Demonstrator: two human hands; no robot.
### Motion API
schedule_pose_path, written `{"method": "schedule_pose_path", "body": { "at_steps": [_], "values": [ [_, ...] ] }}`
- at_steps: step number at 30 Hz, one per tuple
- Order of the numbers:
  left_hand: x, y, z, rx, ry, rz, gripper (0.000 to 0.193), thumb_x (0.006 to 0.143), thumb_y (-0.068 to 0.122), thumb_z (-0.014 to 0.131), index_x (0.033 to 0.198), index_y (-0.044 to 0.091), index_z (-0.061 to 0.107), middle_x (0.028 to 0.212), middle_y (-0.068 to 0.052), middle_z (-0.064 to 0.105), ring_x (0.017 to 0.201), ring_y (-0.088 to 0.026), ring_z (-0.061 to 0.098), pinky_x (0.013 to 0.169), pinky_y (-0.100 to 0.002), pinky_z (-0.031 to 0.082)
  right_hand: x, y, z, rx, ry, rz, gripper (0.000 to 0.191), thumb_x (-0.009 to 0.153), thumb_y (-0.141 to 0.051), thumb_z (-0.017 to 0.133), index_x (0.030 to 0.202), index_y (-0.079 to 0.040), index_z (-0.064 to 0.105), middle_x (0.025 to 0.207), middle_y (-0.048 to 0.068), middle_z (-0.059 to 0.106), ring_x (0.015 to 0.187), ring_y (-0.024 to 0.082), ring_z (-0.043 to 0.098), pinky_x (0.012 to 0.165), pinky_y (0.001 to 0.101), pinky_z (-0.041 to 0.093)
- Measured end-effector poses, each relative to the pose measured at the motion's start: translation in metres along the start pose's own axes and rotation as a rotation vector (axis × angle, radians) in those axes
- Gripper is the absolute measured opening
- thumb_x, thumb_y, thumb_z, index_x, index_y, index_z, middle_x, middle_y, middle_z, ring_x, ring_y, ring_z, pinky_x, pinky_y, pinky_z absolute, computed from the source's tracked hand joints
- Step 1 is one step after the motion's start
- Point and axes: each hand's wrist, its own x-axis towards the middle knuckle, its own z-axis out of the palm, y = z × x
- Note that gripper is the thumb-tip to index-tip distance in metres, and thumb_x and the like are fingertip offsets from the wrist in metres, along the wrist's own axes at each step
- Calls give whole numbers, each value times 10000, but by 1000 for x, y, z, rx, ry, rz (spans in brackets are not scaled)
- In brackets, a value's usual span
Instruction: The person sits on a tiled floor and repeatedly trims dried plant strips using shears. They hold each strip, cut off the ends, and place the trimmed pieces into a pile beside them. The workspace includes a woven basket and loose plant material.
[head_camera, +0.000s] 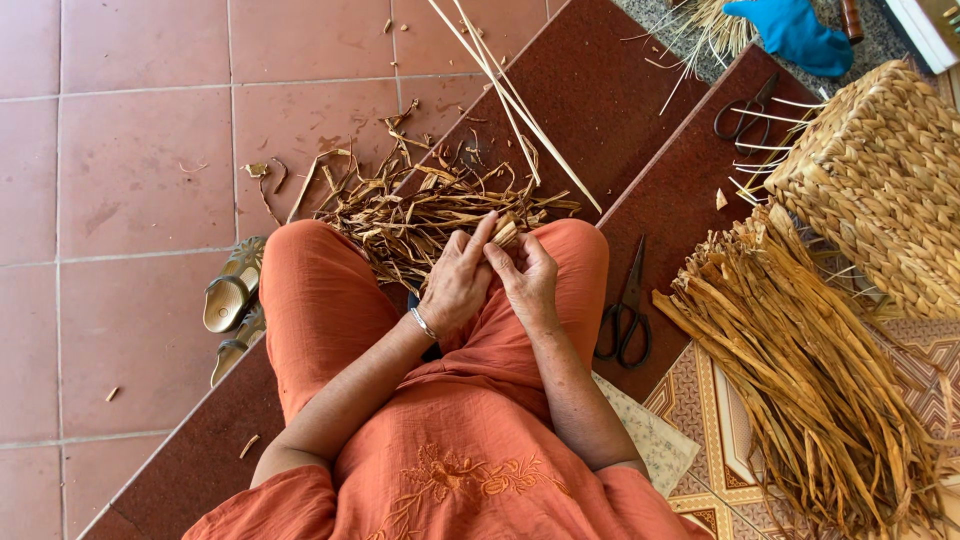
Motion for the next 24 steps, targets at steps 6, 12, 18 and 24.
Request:
{"method": "schedule_pose_path", "body": {
  "at_steps": [6,12,18,24],
  "values": [
    [0,-22,2,-759,-61,-225,515,1028,129,610,1497,8,436,1144,-16,533,988,-90,483,818,-272,435,2,-1,-4,76,-9,131,205,1000,-53,690,1187,33,683,1009,105,733,862,156,699,781,278,614],
    [0,-34,8,-798,-127,-416,317,1019,249,665,1221,21,576,852,31,566,677,-18,475,533,-185,412,-1,-6,-2,36,18,79,465,972,-9,608,1425,-24,503,1106,104,727,1021,141,707,894,284,617],
    [0,-32,6,-761,-171,-472,262,1011,243,672,1129,15,617,756,5,593,565,-48,475,439,-217,381,-2,-8,-2,-228,-54,-178,448,1009,12,601,1450,-5,525,1321,139,633,1039,147,684,906,286,638],
    [0,-40,0,-898,-110,-461,251,1055,262,615,1182,46,621,910,-8,708,654,-45,523,548,-215,443,0,3,-56,-368,210,-103,373,1004,-137,665,1367,-71,606,1143,79,706,878,114,689,740,219,641]
  ]
}}
